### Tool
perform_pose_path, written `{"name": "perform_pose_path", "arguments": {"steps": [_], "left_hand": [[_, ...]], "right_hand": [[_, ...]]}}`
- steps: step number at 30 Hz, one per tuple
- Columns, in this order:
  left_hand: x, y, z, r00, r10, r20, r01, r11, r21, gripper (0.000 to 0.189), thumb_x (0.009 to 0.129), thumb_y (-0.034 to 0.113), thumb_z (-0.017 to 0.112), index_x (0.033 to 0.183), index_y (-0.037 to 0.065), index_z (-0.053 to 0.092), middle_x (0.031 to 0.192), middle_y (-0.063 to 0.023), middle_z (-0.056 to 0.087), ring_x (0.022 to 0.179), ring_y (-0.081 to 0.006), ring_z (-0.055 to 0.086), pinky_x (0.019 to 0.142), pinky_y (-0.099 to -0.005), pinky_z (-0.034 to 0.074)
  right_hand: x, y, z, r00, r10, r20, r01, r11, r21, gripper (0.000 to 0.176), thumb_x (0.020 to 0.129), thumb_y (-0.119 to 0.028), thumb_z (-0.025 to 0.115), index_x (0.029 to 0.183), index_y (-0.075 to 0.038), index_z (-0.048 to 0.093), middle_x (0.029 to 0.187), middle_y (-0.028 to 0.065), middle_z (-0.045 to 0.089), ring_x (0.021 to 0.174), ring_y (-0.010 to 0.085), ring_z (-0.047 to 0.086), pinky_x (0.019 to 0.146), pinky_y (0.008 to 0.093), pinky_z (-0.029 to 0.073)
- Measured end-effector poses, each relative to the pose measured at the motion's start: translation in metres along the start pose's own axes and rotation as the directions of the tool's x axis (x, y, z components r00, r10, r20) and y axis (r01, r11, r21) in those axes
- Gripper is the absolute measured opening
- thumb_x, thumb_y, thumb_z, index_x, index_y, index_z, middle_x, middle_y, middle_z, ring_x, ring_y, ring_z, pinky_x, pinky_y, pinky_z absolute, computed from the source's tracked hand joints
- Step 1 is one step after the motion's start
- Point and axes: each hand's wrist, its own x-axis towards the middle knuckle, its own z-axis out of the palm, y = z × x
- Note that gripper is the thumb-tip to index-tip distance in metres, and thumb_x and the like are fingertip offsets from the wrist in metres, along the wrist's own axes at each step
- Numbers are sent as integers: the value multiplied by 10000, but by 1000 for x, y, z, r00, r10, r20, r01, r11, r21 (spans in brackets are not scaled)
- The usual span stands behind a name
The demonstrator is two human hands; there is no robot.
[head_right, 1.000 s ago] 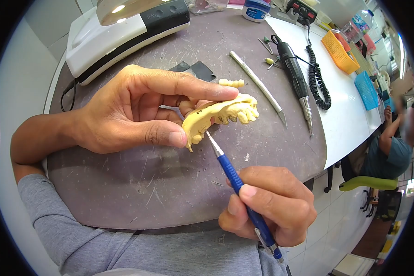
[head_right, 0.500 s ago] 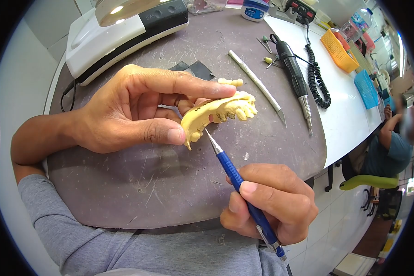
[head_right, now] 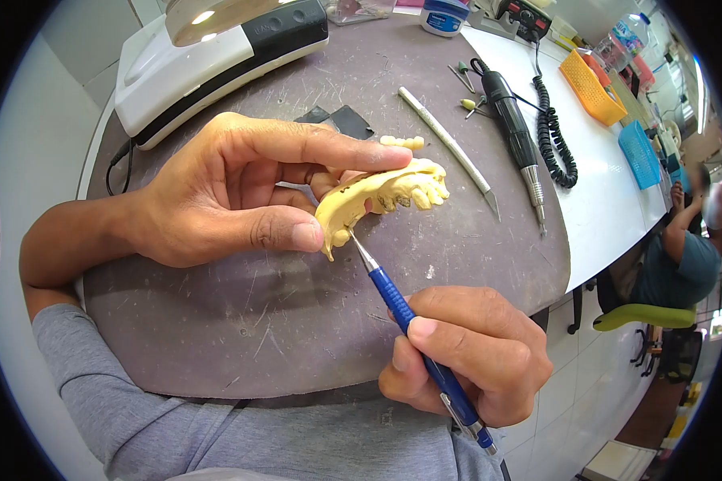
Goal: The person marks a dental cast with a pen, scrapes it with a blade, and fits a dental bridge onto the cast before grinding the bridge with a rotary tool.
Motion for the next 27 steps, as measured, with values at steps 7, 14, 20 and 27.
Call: {"name": "perform_pose_path", "arguments": {"steps": [7, 14, 20, 27], "left_hand": [[0, -2, 0, 1000, 3, -6, -4, 1000, -31, 611, 903, 57, 698, 1437, -65, 429, 1481, -229, 453, 1347, -248, 485, 1114, -353, 436], [1, -2, 0, 1000, 9, -5, -9, 1000, -6, 603, 901, 55, 698, 1432, -64, 437, 1475, -229, 460, 1337, -248, 494, 1112, -355, 443], [1, -3, 0, 1000, 9, -12, -10, 1000, -14, 604, 895, 51, 699, 1430, -61, 441, 1471, -231, 462, 1332, -248, 501, 1106, -352, 455], [1, 1, 1, 1000, -16, -13, 16, 1000, 11, 602, 894, 46, 698, 1431, -56, 445, 1475, -229, 461, 1331, -248, 503, 1099, -354, 458]], "right_hand": [[2, 0, 0, 1000, -9, -2, 9, 1000, -18, 299, 779, -18, 772, 1018, -16, 592, 758, 152, 680, 593, 162, 666, 520, 239, 534], [3, 1, 0, 1000, -22, -20, 22, 999, -31, 312, 763, -10, 778, 1013, -16, 591, 754, 149, 680, 591, 161, 664, 514, 239, 530], [2, 1, 0, 1000, -16, -9, 16, 1000, -11, 317, 775, -22, 779, 1026, -19, 586, 756, 153, 681, 596, 155, 665, 518, 239, 532], [2, 2, -1, 999, -34, -2, 34, 999, -7, 312, 770, -7, 764, 1026, -16, 585, 756, 152, 678, 588, 148, 653, 511, 236, 524]]}}
